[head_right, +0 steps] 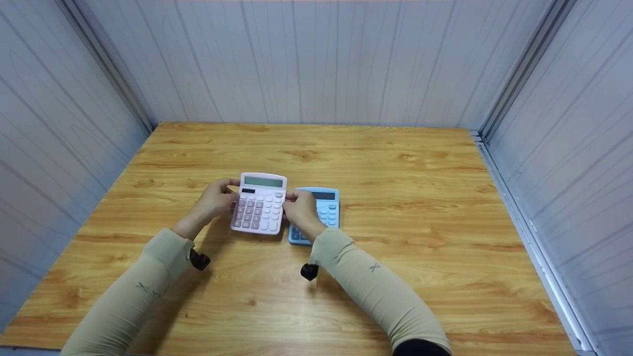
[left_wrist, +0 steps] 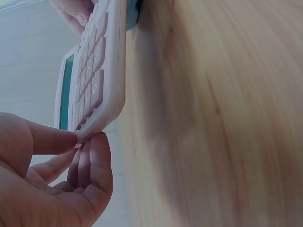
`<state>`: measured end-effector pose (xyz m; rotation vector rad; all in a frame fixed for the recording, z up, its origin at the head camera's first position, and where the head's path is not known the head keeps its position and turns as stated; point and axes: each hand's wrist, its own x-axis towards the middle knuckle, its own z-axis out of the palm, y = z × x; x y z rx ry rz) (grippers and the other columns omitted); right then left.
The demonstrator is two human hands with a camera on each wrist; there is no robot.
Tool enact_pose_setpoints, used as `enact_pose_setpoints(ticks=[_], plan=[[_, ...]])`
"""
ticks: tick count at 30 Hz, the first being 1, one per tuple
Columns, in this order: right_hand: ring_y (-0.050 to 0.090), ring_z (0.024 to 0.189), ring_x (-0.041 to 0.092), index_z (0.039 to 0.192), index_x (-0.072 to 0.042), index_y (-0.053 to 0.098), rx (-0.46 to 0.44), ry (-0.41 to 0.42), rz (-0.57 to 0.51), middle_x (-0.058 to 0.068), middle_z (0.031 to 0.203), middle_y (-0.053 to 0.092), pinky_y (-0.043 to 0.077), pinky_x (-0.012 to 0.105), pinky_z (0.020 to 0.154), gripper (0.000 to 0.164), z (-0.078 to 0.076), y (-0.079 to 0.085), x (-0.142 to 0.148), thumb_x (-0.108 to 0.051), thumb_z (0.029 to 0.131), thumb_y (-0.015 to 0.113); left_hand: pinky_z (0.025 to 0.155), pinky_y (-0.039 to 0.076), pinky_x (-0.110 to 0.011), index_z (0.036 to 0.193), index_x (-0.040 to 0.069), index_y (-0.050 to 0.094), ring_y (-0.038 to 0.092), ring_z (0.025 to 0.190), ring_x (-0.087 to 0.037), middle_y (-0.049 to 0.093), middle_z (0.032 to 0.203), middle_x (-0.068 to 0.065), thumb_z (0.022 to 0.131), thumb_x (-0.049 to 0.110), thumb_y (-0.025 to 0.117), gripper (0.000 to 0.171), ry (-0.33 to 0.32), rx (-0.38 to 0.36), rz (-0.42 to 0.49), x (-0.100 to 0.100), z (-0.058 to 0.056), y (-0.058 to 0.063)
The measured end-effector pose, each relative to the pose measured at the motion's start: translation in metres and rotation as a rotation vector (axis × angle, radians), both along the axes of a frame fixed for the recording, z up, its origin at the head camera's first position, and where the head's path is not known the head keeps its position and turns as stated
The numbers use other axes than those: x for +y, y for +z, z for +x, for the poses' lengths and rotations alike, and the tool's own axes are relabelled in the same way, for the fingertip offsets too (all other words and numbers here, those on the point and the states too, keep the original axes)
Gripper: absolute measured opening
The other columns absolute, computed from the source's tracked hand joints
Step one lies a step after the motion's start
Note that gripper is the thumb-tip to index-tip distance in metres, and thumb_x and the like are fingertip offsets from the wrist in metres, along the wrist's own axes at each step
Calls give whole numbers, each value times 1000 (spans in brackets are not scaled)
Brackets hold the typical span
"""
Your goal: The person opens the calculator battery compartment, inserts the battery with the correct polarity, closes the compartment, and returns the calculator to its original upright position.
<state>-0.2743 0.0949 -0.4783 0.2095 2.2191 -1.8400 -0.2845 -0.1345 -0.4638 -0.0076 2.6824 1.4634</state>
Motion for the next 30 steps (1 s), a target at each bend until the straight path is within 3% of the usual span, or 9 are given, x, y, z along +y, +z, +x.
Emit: enact_pose_setpoints(ticks=[11, 22, 30], plan=[[67, 88, 20, 128, 3, 59, 20, 57, 5, 15, 108, 64, 58, 38, 84, 33, 6, -5, -9, 1, 96, 51, 67, 50, -28, 126, 3, 59, 58, 86, -22, 61, 100, -13, 87, 6, 49, 40, 0, -75, -78, -8, -1, -10], [67, 87, 21, 131, 7, 56, 42, 143, 95, 16, 108, 63, 59, 33, 77, 39, 15, -1, -17, 1, 93, 50, 59, 59, -35, 123, -5, 60, 63, 71, -19, 65, 94, -16, 89, 6, 44, 38, -3, -84, 3, -11, 0, -18], [65, 96, 21, 131, 7, 56, 63, 175, 141, 16, 111, 64, 58, 29, 78, 39, 16, 0, -19, 2, 92, 52, 56, 58, -32, 123, -6, 58, 63, 69, -19, 64, 94, -16, 91, 7, 45, 37, 13, -131, -7, -11, 0, -21]])
